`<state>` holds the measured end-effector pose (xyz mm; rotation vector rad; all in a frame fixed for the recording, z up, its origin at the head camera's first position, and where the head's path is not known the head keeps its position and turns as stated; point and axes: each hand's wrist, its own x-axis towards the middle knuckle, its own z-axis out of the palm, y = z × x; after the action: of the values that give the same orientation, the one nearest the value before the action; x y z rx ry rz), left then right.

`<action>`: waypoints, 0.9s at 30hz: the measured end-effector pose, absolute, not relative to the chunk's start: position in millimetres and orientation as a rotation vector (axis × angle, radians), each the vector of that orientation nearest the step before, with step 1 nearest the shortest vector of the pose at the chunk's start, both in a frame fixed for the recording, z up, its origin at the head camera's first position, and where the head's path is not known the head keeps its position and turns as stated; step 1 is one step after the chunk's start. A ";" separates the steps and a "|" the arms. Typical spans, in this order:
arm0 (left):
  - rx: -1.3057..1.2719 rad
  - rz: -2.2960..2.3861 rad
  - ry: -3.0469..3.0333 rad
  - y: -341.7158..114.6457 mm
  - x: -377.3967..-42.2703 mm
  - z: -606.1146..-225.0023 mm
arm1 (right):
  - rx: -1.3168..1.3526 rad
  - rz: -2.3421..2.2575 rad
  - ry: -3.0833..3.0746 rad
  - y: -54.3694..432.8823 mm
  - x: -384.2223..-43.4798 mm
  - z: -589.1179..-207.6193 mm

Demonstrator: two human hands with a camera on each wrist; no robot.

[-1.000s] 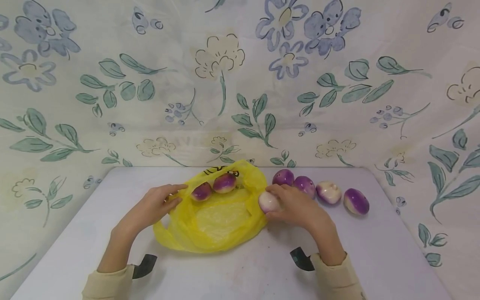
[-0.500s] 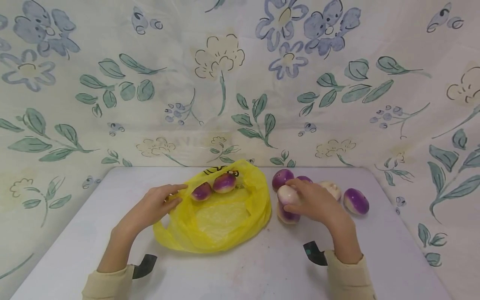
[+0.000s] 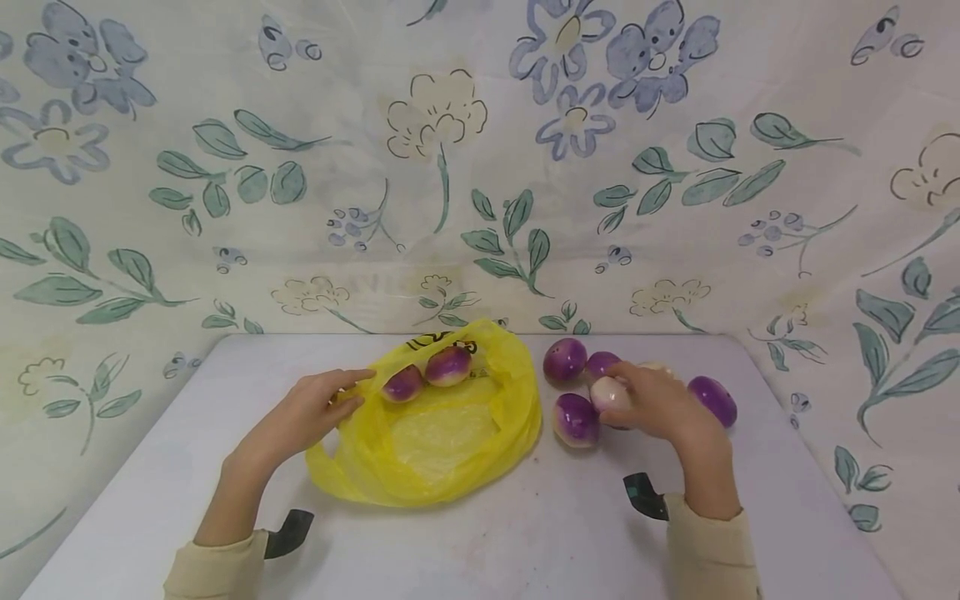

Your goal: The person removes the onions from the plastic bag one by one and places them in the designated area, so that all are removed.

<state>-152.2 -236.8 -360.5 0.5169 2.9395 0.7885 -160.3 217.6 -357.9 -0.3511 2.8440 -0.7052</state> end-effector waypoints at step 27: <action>0.497 0.784 2.948 -236.8 -152.2 -361.7 | -0.186 -0.588 2.696 226.4 -165.4 -375.2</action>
<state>-152.2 -236.8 -361.7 0.4972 2.9478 0.7842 -165.4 226.4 -375.2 -0.1856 2.6963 -0.5878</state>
